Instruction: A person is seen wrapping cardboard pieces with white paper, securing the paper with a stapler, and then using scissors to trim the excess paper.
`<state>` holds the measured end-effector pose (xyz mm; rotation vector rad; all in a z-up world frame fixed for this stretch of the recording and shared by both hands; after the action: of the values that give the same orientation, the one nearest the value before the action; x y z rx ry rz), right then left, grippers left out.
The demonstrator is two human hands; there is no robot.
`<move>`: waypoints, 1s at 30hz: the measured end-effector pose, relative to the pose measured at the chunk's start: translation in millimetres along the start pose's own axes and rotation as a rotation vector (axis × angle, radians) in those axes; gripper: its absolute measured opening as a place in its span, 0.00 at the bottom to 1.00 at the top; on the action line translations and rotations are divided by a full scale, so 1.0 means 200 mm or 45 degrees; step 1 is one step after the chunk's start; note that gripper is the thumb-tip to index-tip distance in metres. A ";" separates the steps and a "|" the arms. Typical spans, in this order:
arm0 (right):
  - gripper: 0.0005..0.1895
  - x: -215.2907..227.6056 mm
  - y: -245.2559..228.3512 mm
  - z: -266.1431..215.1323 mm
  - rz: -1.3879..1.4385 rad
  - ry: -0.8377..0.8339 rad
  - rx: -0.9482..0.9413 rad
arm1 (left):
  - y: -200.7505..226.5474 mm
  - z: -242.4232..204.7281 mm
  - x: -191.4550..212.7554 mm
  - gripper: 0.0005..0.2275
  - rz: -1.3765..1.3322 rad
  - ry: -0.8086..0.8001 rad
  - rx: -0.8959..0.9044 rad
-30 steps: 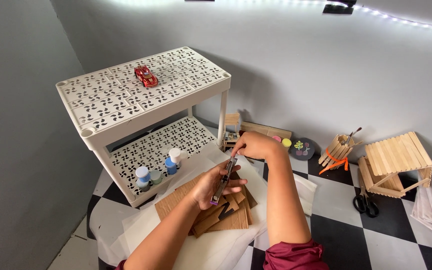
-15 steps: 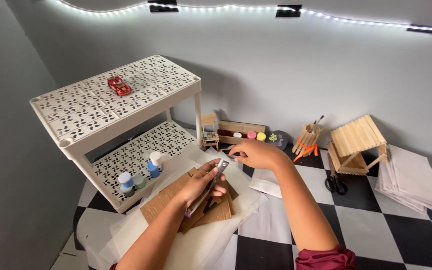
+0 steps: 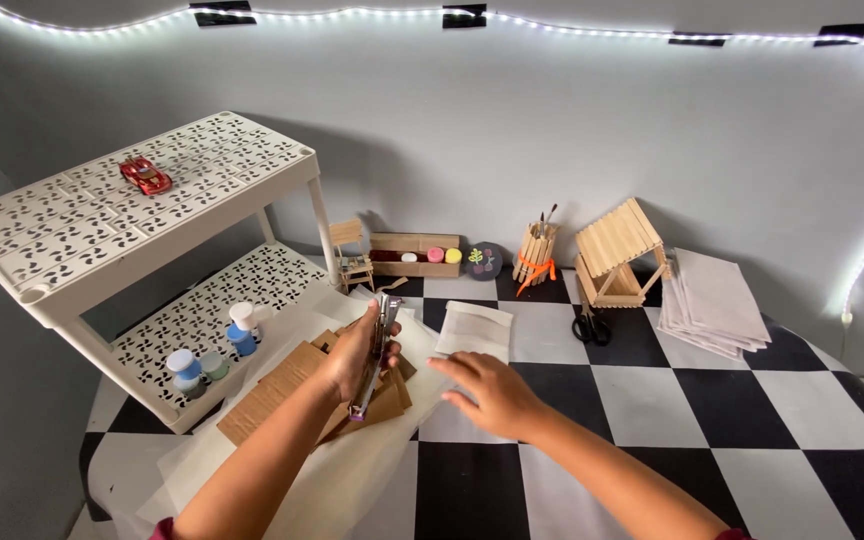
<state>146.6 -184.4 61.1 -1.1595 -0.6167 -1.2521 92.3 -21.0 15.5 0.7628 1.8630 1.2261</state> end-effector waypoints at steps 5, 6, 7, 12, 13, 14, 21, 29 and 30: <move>0.28 0.06 -0.29 -0.21 -0.089 0.374 0.455 | 0.00 -0.10 -0.36 0.30 -0.094 -0.075 0.092; 0.24 0.09 -0.33 -0.23 -0.112 0.437 0.521 | -0.02 -0.12 -0.46 0.33 -0.107 -0.160 0.119; 0.24 0.08 -0.29 -0.24 -0.116 0.442 0.519 | -0.09 -0.09 -0.50 0.33 -0.103 -0.165 0.116; 0.10 0.15 -0.06 -0.33 0.166 0.645 0.306 | -0.27 0.05 -0.65 0.30 -0.249 -0.269 -0.089; 0.10 0.14 -0.02 -0.34 0.165 0.649 0.297 | -0.31 0.05 -0.65 0.30 -0.245 -0.274 -0.083; 0.13 0.15 0.11 -0.33 0.263 0.727 0.078 | -0.32 0.05 -0.67 0.31 -0.167 -0.365 -0.142; 0.46 -0.10 0.62 -0.26 1.472 0.323 -0.575 | -0.42 0.15 -0.74 0.44 -0.021 -0.550 -0.511; 0.31 -0.28 0.72 -0.26 1.569 0.140 -0.635 | -0.40 0.14 -0.68 0.29 0.145 -0.394 -0.528; 0.26 -0.25 0.72 -0.26 1.537 0.161 -0.639 | -0.41 0.16 -0.68 0.23 0.193 -0.383 -0.523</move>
<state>256.2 -225.2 -48.6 -1.4766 0.5218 -0.3960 185.4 -145.2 -32.7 0.8144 1.2760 1.4408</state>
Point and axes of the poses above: each hand's wrist, its own z-axis towards the middle knuckle, its own x-axis out of the back of the hand, y = z × x, the point moved 10 cm from there along z, towards the middle knuckle, and after that the axes turned 9 degrees about -x, right-handed, at the moved point
